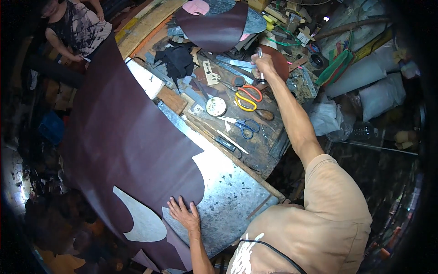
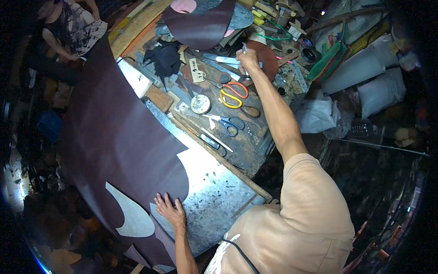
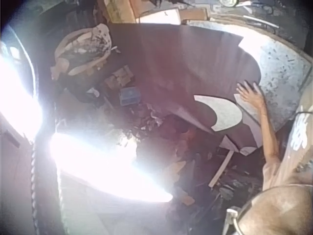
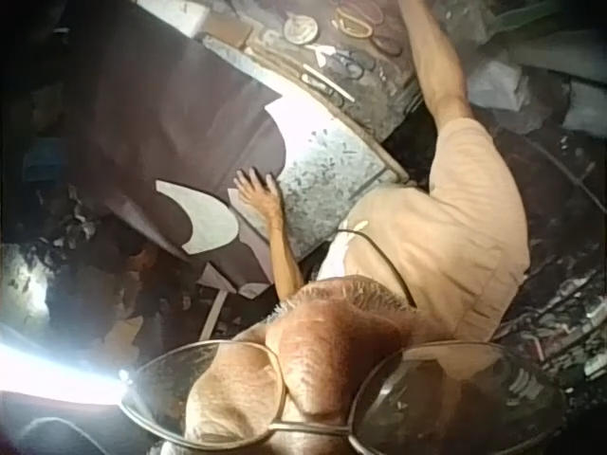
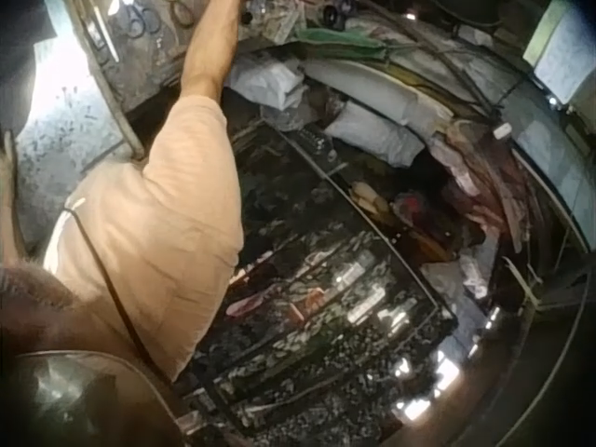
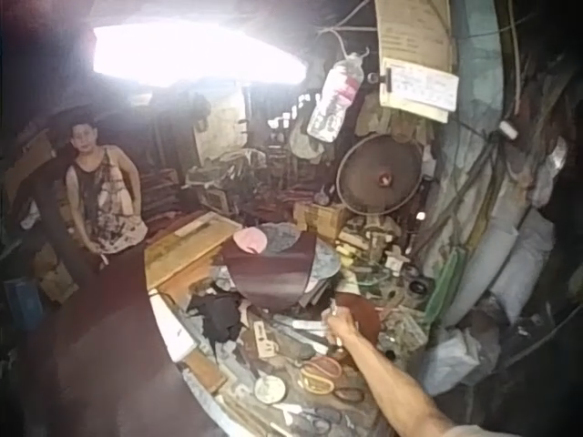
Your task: Cutting a shoe pattern from a large piece of leather using a utility knife.
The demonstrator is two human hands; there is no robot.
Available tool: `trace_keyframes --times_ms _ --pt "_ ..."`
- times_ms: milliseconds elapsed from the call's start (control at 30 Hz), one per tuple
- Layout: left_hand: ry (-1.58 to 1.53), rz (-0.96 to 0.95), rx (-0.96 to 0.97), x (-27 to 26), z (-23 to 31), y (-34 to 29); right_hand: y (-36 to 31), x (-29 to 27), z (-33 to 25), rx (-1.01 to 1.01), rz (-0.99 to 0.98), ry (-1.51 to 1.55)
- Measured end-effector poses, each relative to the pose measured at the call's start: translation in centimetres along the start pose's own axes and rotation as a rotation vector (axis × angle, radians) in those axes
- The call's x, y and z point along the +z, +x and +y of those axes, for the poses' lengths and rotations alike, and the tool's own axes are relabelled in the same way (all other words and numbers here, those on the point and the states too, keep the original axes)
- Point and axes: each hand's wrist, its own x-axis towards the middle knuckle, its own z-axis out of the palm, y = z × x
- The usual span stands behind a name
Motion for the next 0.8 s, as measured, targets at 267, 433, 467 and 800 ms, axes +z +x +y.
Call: trace_keyframes --times_ms 267,433,467,800 --pt "0.027 -0.010 -0.014 -0.6 0.1 -0.2 0.1 -2.0 2.0 -0.317 -0.044 -0.871" --pt "0.006 -0.014 -0.009 -0.5 0.7 -0.1 1.8 -1.4 1.9 -0.546 -0.054 -1.024" --pt "0.005 -0.013 -0.012 -0.4 0.6 0.0 2.0 -1.6 1.9 -0.549 -0.054 -1.025" --pt "0.018 0.010 -0.022 -0.4 -0.2 -0.1 -6.4 1.0 -7.1 -0.152 -0.591 0.116"
